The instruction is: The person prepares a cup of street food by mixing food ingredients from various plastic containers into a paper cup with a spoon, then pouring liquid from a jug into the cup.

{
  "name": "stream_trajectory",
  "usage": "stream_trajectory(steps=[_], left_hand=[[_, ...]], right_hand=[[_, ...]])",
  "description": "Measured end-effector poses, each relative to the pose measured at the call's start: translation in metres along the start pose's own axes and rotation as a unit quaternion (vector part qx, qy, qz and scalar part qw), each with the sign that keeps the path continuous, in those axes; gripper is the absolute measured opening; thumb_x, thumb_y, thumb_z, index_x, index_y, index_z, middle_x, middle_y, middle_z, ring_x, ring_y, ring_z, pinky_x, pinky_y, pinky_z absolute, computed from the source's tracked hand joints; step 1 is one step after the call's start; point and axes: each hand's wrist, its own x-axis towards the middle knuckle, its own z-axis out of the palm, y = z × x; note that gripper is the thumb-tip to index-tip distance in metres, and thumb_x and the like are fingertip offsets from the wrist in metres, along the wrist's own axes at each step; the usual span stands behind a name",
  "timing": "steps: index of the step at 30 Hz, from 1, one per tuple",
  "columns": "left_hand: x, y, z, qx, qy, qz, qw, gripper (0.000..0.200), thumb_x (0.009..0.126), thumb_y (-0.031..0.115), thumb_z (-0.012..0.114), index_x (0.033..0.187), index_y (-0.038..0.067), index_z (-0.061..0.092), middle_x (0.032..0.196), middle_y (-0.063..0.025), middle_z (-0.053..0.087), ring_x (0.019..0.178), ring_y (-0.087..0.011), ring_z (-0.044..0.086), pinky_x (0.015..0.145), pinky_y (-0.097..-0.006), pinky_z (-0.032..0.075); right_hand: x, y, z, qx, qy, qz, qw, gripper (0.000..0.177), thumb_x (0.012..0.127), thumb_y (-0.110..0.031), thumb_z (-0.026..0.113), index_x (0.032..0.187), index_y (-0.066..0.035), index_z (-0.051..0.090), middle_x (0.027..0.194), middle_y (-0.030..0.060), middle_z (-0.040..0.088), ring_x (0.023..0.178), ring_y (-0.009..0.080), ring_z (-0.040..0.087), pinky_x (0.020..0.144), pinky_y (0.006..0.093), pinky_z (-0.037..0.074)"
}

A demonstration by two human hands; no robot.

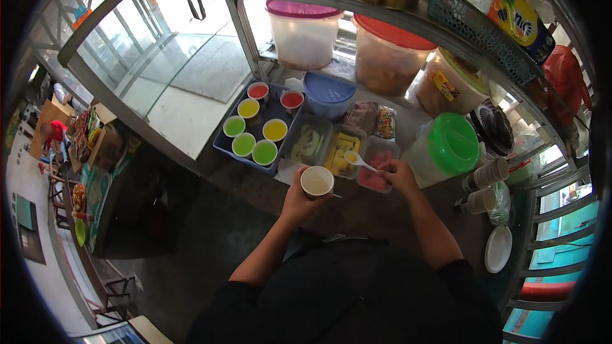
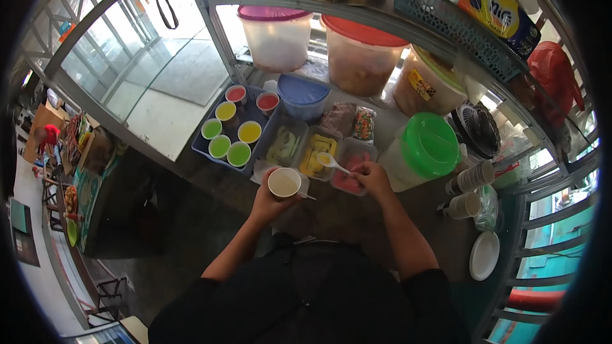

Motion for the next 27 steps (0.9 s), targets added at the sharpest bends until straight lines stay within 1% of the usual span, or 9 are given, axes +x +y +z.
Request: stream_trajectory(steps=[5, 7, 8, 11, 14, 17, 20, 23, 27], left_hand=[[-0.034, -0.022, 0.032, -0.044, 0.012, -0.060, 0.997, 0.088, 0.073, 0.033, 0.092, 0.141, 0.005, 0.044, 0.125, -0.0147, 0.065, 0.118, -0.0253, 0.064, 0.099, -0.0378, 0.050], [-0.041, -0.027, 0.036, -0.030, -0.004, -0.084, 0.996, 0.088, 0.073, 0.033, 0.092, 0.142, 0.005, 0.044, 0.126, -0.0144, 0.065, 0.118, -0.0244, 0.064, 0.100, -0.0373, 0.050], [-0.043, -0.030, 0.039, -0.024, -0.012, -0.093, 0.995, 0.089, 0.073, 0.032, 0.092, 0.142, 0.005, 0.044, 0.126, -0.0143, 0.065, 0.117, -0.0239, 0.064, 0.100, -0.0371, 0.050], [-0.043, -0.051, 0.049, -0.086, -0.017, -0.091, 0.992, 0.090, 0.072, 0.030, 0.093, 0.144, 0.005, 0.043, 0.127, -0.0145, 0.065, 0.118, -0.0235, 0.063, 0.101, -0.0369, 0.049], [-0.039, -0.050, 0.059, -0.097, -0.006, -0.094, 0.991, 0.091, 0.072, 0.027, 0.093, 0.145, 0.005, 0.043, 0.127, -0.0137, 0.065, 0.120, -0.0232, 0.062, 0.102, -0.0365, 0.048], [-0.039, -0.056, 0.069, -0.042, 0.004, -0.050, 0.998, 0.086, 0.072, 0.024, 0.092, 0.142, 0.004, 0.047, 0.130, -0.0127, 0.064, 0.122, -0.0228, 0.061, 0.104, -0.0361, 0.047], [-0.048, -0.058, 0.073, -0.023, -0.006, -0.035, 0.999, 0.080, 0.071, 0.021, 0.091, 0.139, 0.004, 0.051, 0.132, -0.0126, 0.063, 0.122, -0.0257, 0.061, 0.105, -0.0367, 0.047], [-0.055, -0.070, 0.073, 0.076, -0.006, 0.034, 0.997, 0.078, 0.072, 0.023, 0.091, 0.137, 0.004, 0.053, 0.130, -0.0131, 0.065, 0.120, -0.0267, 0.064, 0.103, -0.0377, 0.048], [-0.060, -0.077, 0.078, 0.136, 0.014, 0.058, 0.989, 0.078, 0.071, 0.021, 0.090, 0.137, 0.005, 0.053, 0.131, -0.0157, 0.063, 0.122, -0.0331, 0.062, 0.103, -0.0407, 0.049]], right_hand=[[0.003, 0.011, 0.005, 0.119, -0.027, 0.029, 0.992, 0.018, 0.090, -0.010, 0.077, 0.102, 0.001, 0.070, 0.081, 0.0044, 0.072, 0.063, 0.0100, 0.065, 0.057, 0.0245, 0.052], [0.003, 0.009, 0.009, 0.150, -0.026, 0.043, 0.987, 0.017, 0.090, -0.010, 0.077, 0.101, 0.001, 0.070, 0.082, 0.0042, 0.072, 0.063, 0.0096, 0.065, 0.058, 0.0241, 0.052], [0.001, 0.008, 0.010, 0.156, -0.034, 0.039, 0.986, 0.017, 0.090, -0.010, 0.077, 0.101, 0.001, 0.070, 0.082, 0.0041, 0.072, 0.064, 0.0094, 0.065, 0.058, 0.0239, 0.052], [-0.003, -0.002, 0.009, 0.164, -0.062, 0.024, 0.984, 0.017, 0.090, -0.011, 0.077, 0.101, 0.000, 0.070, 0.082, 0.0041, 0.072, 0.065, 0.0095, 0.065, 0.059, 0.0236, 0.053], [-0.016, -0.020, 0.004, 0.156, -0.104, 0.017, 0.982, 0.018, 0.091, -0.011, 0.077, 0.102, 0.001, 0.069, 0.082, 0.0041, 0.070, 0.067, 0.0104, 0.065, 0.061, 0.0238, 0.054], [-0.030, -0.031, -0.001, 0.134, -0.144, 0.009, 0.980, 0.017, 0.091, -0.011, 0.077, 0.101, 0.001, 0.069, 0.082, 0.0037, 0.070, 0.066, 0.0097, 0.065, 0.061, 0.0233, 0.053], [-0.042, -0.033, -0.003, 0.099, -0.175, 0.007, 0.980, 0.016, 0.090, -0.011, 0.078, 0.098, 0.000, 0.071, 0.081, 0.0036, 0.071, 0.066, 0.0088, 0.066, 0.060, 0.0227, 0.052], [-0.053, -0.034, -0.001, 0.058, -0.192, 0.005, 0.980, 0.017, 0.089, -0.012, 0.078, 0.097, 0.000, 0.071, 0.080, 0.0039, 0.072, 0.067, 0.0089, 0.066, 0.060, 0.0227, 0.052], [-0.067, -0.026, 0.001, 0.006, -0.201, 0.003, 0.980, 0.018, 0.088, -0.013, 0.079, 0.097, 0.001, 0.072, 0.078, 0.0042, 0.072, 0.067, 0.0090, 0.067, 0.060, 0.0228, 0.051]])
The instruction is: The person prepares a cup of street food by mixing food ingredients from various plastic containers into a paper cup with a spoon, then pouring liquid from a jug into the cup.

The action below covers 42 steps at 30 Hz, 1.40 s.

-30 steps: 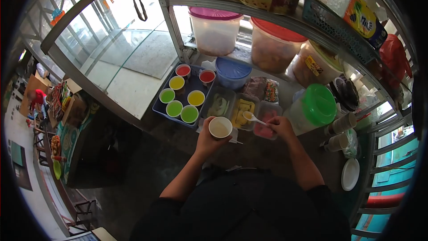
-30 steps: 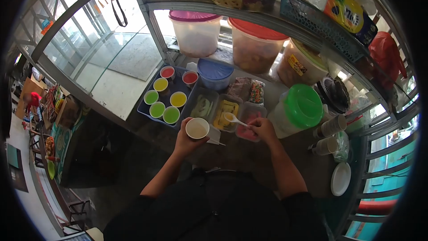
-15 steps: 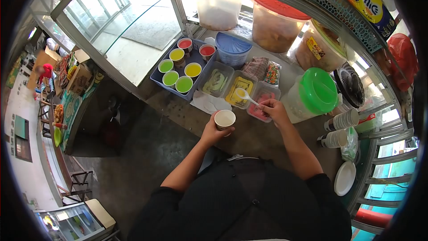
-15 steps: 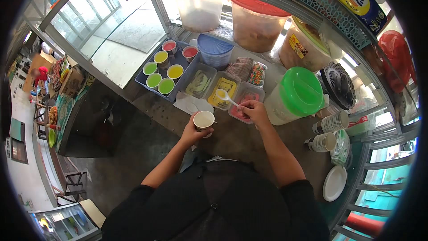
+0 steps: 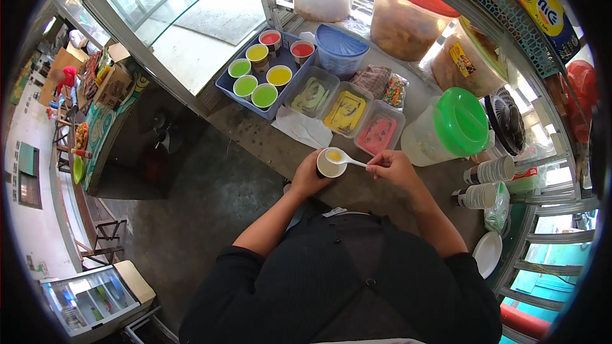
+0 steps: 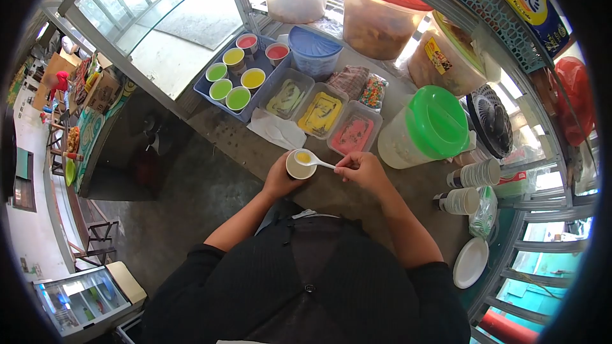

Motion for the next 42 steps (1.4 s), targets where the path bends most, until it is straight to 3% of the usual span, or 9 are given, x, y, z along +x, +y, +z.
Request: stream_trajectory(steps=[11, 20, 31, 34, 37, 40, 42], left_hand=[[-0.009, 0.002, 0.005, -0.006, 0.011, -0.028, 1.000, 0.074, 0.071, 0.019, 0.087, 0.136, 0.010, 0.053, 0.129, -0.0142, 0.063, 0.119, -0.0361, 0.060, 0.100, -0.0435, 0.050], [-0.008, 0.014, 0.001, 0.120, 0.031, 0.041, 0.992, 0.081, 0.066, 0.047, 0.090, 0.129, 0.006, 0.060, 0.120, -0.0122, 0.066, 0.108, -0.0323, 0.063, 0.097, -0.0428, 0.043], [-0.008, 0.012, 0.001, 0.145, 0.045, 0.076, 0.985, 0.080, 0.073, 0.053, 0.084, 0.130, 0.003, 0.058, 0.118, -0.0122, 0.067, 0.105, -0.0308, 0.063, 0.095, -0.0422, 0.041], [-0.008, 0.015, -0.001, 0.147, 0.040, 0.079, 0.985, 0.080, 0.073, 0.053, 0.084, 0.130, 0.003, 0.058, 0.117, -0.0124, 0.067, 0.105, -0.0305, 0.063, 0.095, -0.0418, 0.041], [-0.010, 0.015, -0.001, 0.155, 0.028, 0.076, 0.985, 0.080, 0.072, 0.050, 0.086, 0.130, 0.003, 0.057, 0.117, -0.0120, 0.067, 0.105, -0.0303, 0.062, 0.095, -0.0424, 0.040], [-0.011, 0.016, -0.002, 0.150, 0.034, 0.076, 0.985, 0.078, 0.072, 0.048, 0.086, 0.129, 0.003, 0.057, 0.116, -0.0118, 0.067, 0.104, -0.0303, 0.063, 0.094, -0.0426, 0.040], [-0.010, 0.016, -0.002, 0.146, 0.050, 0.072, 0.985, 0.077, 0.072, 0.048, 0.086, 0.128, 0.003, 0.057, 0.115, -0.0120, 0.067, 0.104, -0.0302, 0.063, 0.094, -0.0425, 0.040]], right_hand=[[-0.013, -0.012, 0.007, -0.114, 0.031, -0.032, 0.992, 0.017, 0.086, -0.014, 0.079, 0.093, 0.001, 0.074, 0.071, 0.0055, 0.072, 0.064, 0.0079, 0.067, 0.060, 0.0244, 0.050], [-0.012, -0.010, 0.004, -0.105, 0.021, -0.027, 0.994, 0.016, 0.086, -0.013, 0.078, 0.093, 0.000, 0.075, 0.074, 0.0064, 0.073, 0.067, 0.0097, 0.070, 0.064, 0.0250, 0.053], [-0.017, -0.019, 0.005, -0.100, 0.038, -0.027, 0.994, 0.014, 0.085, -0.012, 0.078, 0.092, 0.000, 0.076, 0.076, 0.0073, 0.074, 0.068, 0.0102, 0.070, 0.064, 0.0265, 0.054], [-0.020, -0.023, 0.009, -0.189, 0.060, -0.092, 0.976, 0.014, 0.083, -0.012, 0.078, 0.093, -0.002, 0.077, 0.078, 0.0091, 0.074, 0.071, 0.0144, 0.071, 0.066, 0.0291, 0.054], [-0.017, -0.019, 0.008, -0.371, 0.069, -0.275, 0.885, 0.014, 0.083, -0.011, 0.077, 0.095, -0.003, 0.076, 0.083, 0.0108, 0.074, 0.074, 0.0198, 0.072, 0.069, 0.0315, 0.055], [-0.021, -0.030, 0.010, -0.399, 0.068, -0.309, 0.860, 0.015, 0.083, -0.008, 0.075, 0.097, -0.004, 0.075, 0.088, 0.0112, 0.073, 0.075, 0.0235, 0.072, 0.070, 0.0329, 0.055], [-0.014, -0.029, 0.007, -0.288, 0.090, -0.284, 0.910, 0.013, 0.086, -0.008, 0.074, 0.097, -0.002, 0.074, 0.087, 0.0105, 0.074, 0.075, 0.0203, 0.072, 0.069, 0.0314, 0.054]])
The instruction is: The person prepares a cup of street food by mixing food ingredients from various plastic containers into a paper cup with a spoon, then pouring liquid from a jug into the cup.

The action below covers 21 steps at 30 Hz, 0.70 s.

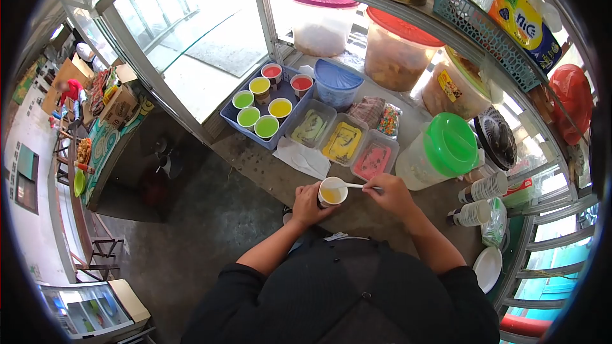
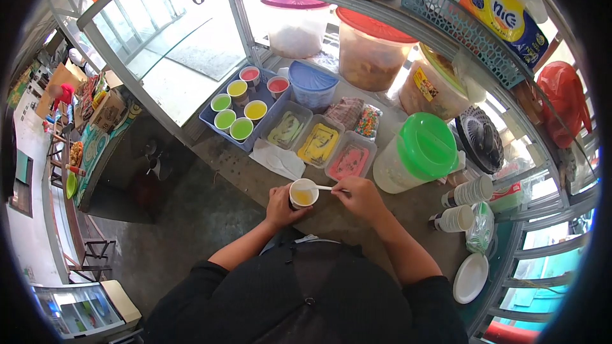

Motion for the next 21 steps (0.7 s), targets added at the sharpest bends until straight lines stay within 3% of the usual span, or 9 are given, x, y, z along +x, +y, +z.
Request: stream_trajectory(steps=[2, 4, 5, 9, 13, 16, 21], left_hand=[[0.000, -0.002, 0.000, -0.001, 0.018, -0.017, 1.000, 0.076, 0.073, 0.047, 0.086, 0.128, 0.003, 0.058, 0.115, -0.0125, 0.066, 0.105, -0.0300, 0.062, 0.094, -0.0422, 0.040], [0.001, -0.008, 0.002, -0.017, 0.055, -0.072, 0.996, 0.077, 0.074, 0.049, 0.085, 0.130, 0.003, 0.057, 0.113, -0.0131, 0.067, 0.105, -0.0302, 0.062, 0.096, -0.0439, 0.038], [0.001, -0.011, 0.005, -0.026, 0.072, -0.099, 0.992, 0.078, 0.075, 0.050, 0.084, 0.131, 0.004, 0.056, 0.112, -0.0134, 0.067, 0.104, -0.0302, 0.062, 0.097, -0.0447, 0.036], [-0.005, -0.018, 0.014, 0.006, 0.095, -0.072, 0.993, 0.077, 0.072, 0.043, 0.085, 0.133, 0.006, 0.055, 0.111, -0.0126, 0.066, 0.104, -0.0295, 0.062, 0.097, -0.0458, 0.033], [-0.004, -0.010, 0.005, 0.020, 0.049, -0.032, 0.998, 0.076, 0.068, 0.039, 0.086, 0.132, 0.009, 0.056, 0.110, -0.0110, 0.066, 0.104, -0.0277, 0.063, 0.096, -0.0452, 0.032], [-0.003, -0.004, -0.001, 0.013, 0.015, -0.028, 0.999, 0.073, 0.069, 0.042, 0.085, 0.129, 0.011, 0.057, 0.109, -0.0099, 0.068, 0.104, -0.0257, 0.064, 0.095, -0.0455, 0.032], [0.000, 0.006, -0.008, 0.021, -0.023, -0.034, 0.999, 0.072, 0.071, 0.045, 0.084, 0.128, 0.011, 0.057, 0.108, -0.0084, 0.070, 0.103, -0.0238, 0.065, 0.096, -0.0454, 0.031]], right_hand=[[0.009, 0.008, -0.002, 0.141, 0.014, 0.087, 0.986, 0.012, 0.088, -0.008, 0.074, 0.097, 0.000, 0.073, 0.085, 0.0095, 0.074, 0.074, 0.0170, 0.071, 0.068, 0.0294, 0.054], [0.025, 0.015, -0.008, 0.310, 0.002, 0.210, 0.928, 0.012, 0.090, -0.009, 0.074, 0.095, 0.002, 0.072, 0.082, 0.0080, 0.074, 0.073, 0.0137, 0.070, 0.065, 0.0270, 0.054], [0.035, 0.021, -0.008, 0.315, 0.024, 0.214, 0.924, 0.013, 0.090, -0.009, 0.074, 0.095, 0.002, 0.072, 0.081, 0.0077, 0.073, 0.072, 0.0128, 0.070, 0.065, 0.0262, 0.054], [0.067, 0.067, 0.007, 0.313, 0.100, 0.269, 0.905, 0.015, 0.090, -0.011, 0.075, 0.094, 0.003, 0.072, 0.079, 0.0062, 0.073, 0.069, 0.0107, 0.069, 0.063, 0.0237, 0.054], [0.095, 0.084, 0.023, 0.137, 0.110, 0.301, 0.937, 0.015, 0.086, -0.015, 0.078, 0.088, 0.000, 0.074, 0.075, 0.0066, 0.073, 0.068, 0.0134, 0.071, 0.063, 0.0271, 0.055], [0.115, 0.097, 0.029, -0.059, 0.133, 0.212, 0.966, 0.016, 0.080, -0.018, 0.079, 0.085, -0.004, 0.075, 0.074, 0.0102, 0.074, 0.071, 0.0211, 0.073, 0.067, 0.0344, 0.057], [0.130, 0.120, 0.038, -0.138, 0.120, 0.162, 0.970, 0.016, 0.077, -0.019, 0.078, 0.085, -0.007, 0.075, 0.081, 0.0145, 0.073, 0.078, 0.0314, 0.073, 0.073, 0.0425, 0.057]])
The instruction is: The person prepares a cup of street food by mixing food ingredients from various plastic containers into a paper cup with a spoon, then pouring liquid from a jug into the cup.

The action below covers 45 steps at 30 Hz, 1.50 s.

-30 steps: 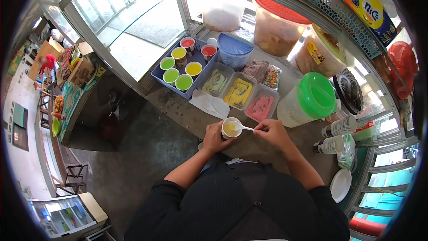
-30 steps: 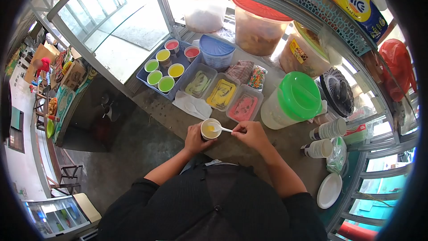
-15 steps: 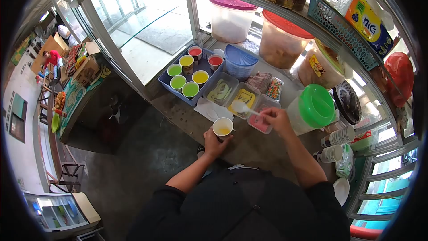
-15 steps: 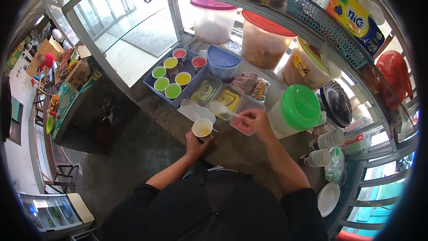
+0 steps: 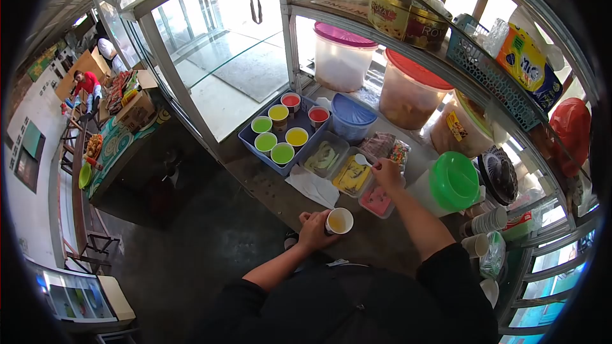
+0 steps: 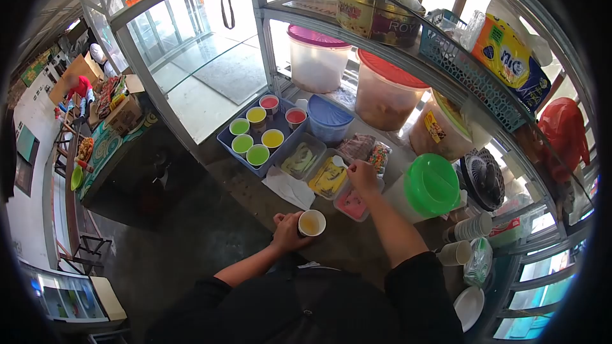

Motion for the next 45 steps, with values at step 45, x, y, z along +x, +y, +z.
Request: stream_trajectory(steps=[45], left_hand=[[0.005, 0.007, -0.007, 0.005, -0.003, 0.016, 1.000, 0.067, 0.073, 0.050, 0.082, 0.123, 0.011, 0.062, 0.099, -0.0070, 0.069, 0.093, -0.0221, 0.065, 0.089, -0.0409, 0.033]], right_hand=[[-0.067, 0.022, -0.030, 0.438, -0.086, 0.219, 0.868, 0.014, 0.090, -0.010, 0.077, 0.093, 0.002, 0.071, 0.080, 0.0082, 0.072, 0.067, 0.0136, 0.070, 0.059, 0.0250, 0.057]])
